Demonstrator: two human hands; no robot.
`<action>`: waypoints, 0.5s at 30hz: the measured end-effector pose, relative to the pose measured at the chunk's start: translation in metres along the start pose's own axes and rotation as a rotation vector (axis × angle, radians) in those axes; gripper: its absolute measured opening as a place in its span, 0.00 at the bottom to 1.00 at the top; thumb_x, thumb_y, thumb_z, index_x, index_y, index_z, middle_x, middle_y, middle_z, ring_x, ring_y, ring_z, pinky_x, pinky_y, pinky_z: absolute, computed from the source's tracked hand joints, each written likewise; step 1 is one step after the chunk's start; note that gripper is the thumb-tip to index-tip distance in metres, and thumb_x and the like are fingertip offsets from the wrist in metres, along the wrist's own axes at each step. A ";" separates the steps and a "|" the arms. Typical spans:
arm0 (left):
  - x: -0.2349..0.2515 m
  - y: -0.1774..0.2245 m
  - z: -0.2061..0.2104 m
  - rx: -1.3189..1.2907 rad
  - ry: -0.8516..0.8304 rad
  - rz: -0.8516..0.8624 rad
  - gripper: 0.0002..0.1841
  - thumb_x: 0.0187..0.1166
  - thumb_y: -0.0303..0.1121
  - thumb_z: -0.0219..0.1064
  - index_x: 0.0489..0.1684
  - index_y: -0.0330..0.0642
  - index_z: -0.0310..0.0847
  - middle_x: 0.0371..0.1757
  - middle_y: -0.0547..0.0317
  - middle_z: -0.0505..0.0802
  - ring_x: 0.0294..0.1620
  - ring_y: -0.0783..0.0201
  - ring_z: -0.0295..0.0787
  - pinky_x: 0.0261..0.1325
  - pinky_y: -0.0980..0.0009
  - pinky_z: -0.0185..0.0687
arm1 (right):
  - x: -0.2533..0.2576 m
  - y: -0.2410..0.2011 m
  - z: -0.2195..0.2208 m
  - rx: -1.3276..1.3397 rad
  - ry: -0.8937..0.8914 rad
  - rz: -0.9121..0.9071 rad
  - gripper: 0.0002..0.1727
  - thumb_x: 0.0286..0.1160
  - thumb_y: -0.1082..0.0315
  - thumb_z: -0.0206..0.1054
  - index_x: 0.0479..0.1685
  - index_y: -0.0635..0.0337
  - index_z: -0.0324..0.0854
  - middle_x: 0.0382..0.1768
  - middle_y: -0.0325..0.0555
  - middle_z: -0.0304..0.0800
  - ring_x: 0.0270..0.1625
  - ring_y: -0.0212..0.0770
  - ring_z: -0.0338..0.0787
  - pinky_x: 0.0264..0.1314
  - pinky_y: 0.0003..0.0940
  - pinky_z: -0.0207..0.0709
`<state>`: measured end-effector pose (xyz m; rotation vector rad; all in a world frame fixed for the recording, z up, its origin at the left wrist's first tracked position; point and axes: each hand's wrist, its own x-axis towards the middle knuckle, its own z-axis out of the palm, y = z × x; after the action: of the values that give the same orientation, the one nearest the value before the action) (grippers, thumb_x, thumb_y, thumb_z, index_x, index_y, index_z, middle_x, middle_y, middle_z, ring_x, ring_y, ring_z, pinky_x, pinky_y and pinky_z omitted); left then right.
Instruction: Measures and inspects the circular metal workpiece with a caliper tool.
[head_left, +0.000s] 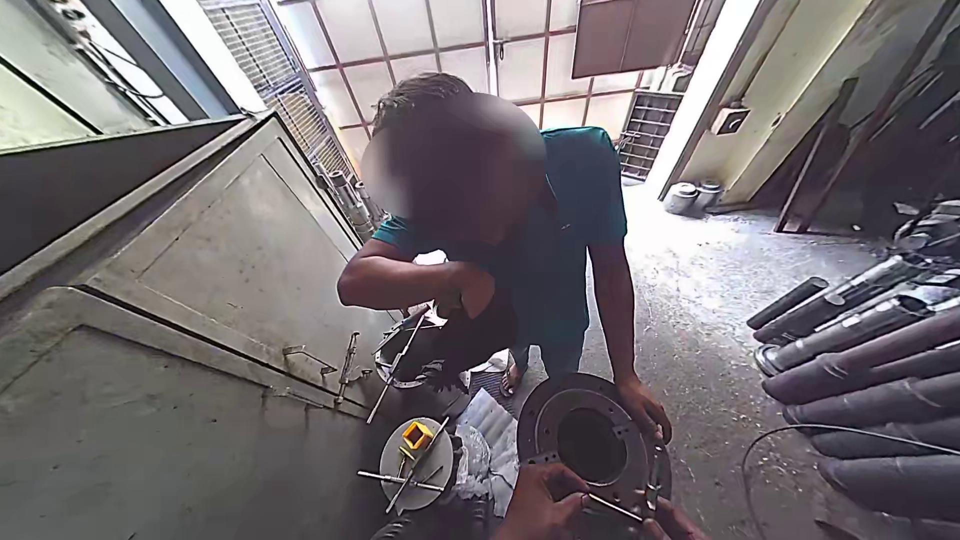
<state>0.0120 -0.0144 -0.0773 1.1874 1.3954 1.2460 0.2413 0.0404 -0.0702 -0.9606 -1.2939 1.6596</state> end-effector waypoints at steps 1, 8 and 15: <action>0.000 0.001 0.000 -0.008 -0.011 -0.012 0.07 0.73 0.28 0.76 0.45 0.37 0.94 0.44 0.59 0.98 0.45 0.72 0.94 0.56 0.70 0.90 | -0.001 -0.001 0.000 -0.003 0.007 0.005 0.15 0.78 0.72 0.64 0.62 0.61 0.83 0.44 0.39 0.97 0.39 0.38 0.96 0.43 0.38 0.94; 0.004 0.005 -0.001 -0.026 -0.055 -0.032 0.08 0.74 0.29 0.76 0.46 0.39 0.94 0.43 0.60 0.98 0.42 0.72 0.94 0.53 0.70 0.91 | -0.005 -0.005 -0.002 -0.004 0.063 0.032 0.16 0.77 0.75 0.63 0.62 0.64 0.83 0.44 0.43 0.97 0.37 0.40 0.97 0.42 0.39 0.95; 0.018 0.007 -0.007 0.039 0.101 -0.002 0.07 0.72 0.27 0.75 0.43 0.38 0.93 0.39 0.60 0.98 0.38 0.72 0.94 0.48 0.71 0.92 | 0.000 -0.021 -0.009 -0.050 0.238 0.031 0.16 0.77 0.72 0.62 0.60 0.66 0.83 0.42 0.41 0.96 0.35 0.37 0.96 0.39 0.36 0.94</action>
<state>0.0034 0.0030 -0.0699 1.1630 1.5000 1.2984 0.2526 0.0470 -0.0512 -1.1748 -1.1695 1.4902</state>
